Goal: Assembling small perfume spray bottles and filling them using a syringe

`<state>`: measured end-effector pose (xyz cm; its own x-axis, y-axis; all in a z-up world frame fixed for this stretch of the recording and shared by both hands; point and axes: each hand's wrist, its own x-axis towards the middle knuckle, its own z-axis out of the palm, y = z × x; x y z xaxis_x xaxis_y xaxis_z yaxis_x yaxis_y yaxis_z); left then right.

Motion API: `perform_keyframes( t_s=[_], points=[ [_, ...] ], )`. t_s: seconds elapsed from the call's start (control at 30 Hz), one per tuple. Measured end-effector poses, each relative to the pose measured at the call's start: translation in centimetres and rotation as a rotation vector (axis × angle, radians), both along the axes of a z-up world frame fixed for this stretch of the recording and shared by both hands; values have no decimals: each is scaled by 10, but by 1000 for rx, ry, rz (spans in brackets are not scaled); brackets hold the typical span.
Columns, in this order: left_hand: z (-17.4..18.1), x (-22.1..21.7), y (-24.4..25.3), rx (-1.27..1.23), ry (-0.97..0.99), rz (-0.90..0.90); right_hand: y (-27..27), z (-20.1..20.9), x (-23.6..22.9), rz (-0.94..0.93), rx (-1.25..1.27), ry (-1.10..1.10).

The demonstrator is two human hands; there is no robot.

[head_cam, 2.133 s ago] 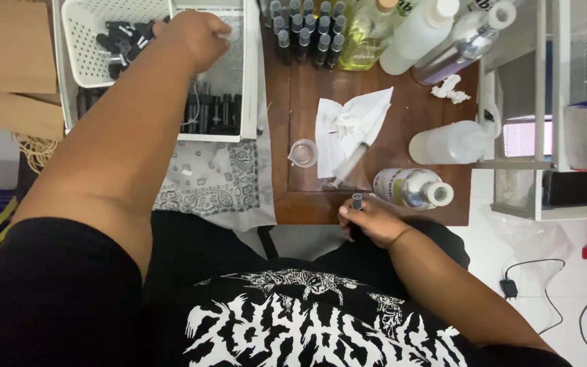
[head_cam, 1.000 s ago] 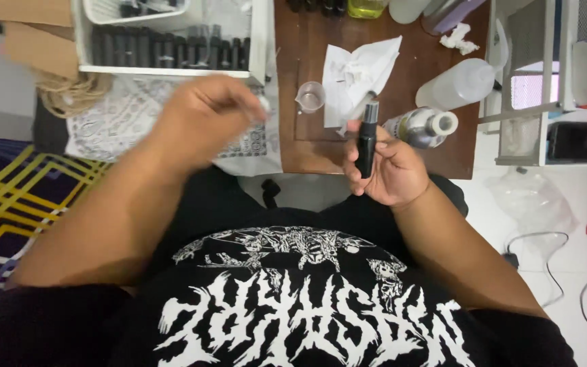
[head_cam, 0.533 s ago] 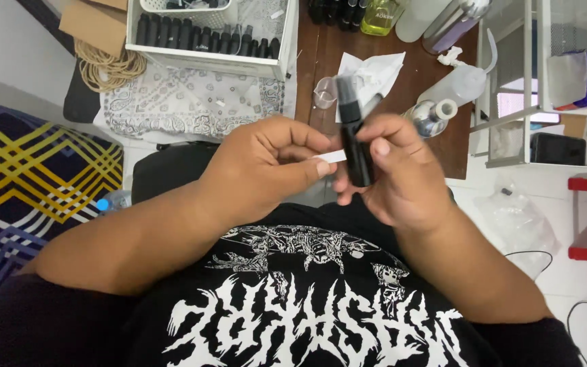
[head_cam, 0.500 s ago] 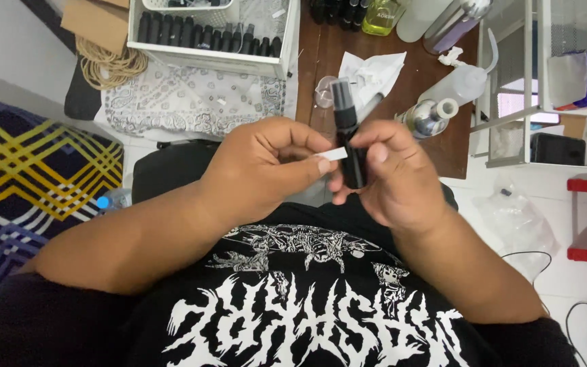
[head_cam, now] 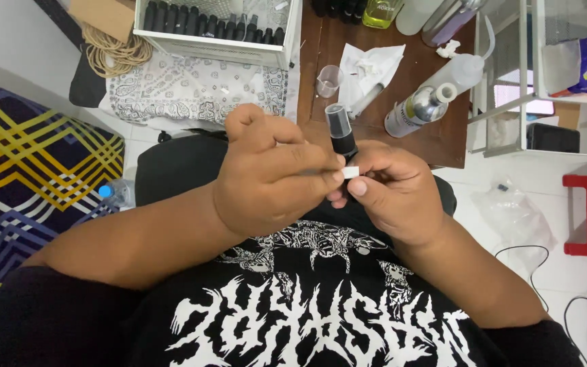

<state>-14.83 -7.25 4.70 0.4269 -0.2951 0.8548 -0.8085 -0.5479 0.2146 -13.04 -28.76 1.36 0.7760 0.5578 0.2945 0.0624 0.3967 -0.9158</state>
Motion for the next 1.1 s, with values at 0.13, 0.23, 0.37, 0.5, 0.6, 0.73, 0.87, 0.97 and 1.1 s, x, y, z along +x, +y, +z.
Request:
perform_keyframes(
  t_s=[0.13, 0.23, 0.37, 0.5, 0.6, 0.73, 0.87, 0.97, 1.1],
  points=[
    [-245, 80, -22, -343, 498, -696, 2, 9, -7, -28, 25, -25],
    [-122, 57, -20, -370, 728, -796, -3, 10, -9, -88, -37, -39],
    [-2, -6, -15, -350, 821, -380, -9, 14, -4, -156, -285, -206],
    [-33, -2, -25, -924, 1174, -773, -6, 10, -4, -95, -182, -115],
    [-38, -2, -26, -790, 1400, -564, 2, 6, -1, -22, -179, -196],
    [-63, -1, -32, -1070, 1222, -721, 7, -28, 1, -56, 160, -48],
    [-86, 6, -25, -1247, 1150, -793, 12, -26, 0, -48, 221, -26],
    [-81, 8, -26, -1360, 1105, -789, 19, -15, -3, -29, 204, -17],
    [-75, 3, -28, -1428, 1101, -734, 18, -21, -2, 6, 206, -3]
  ],
)
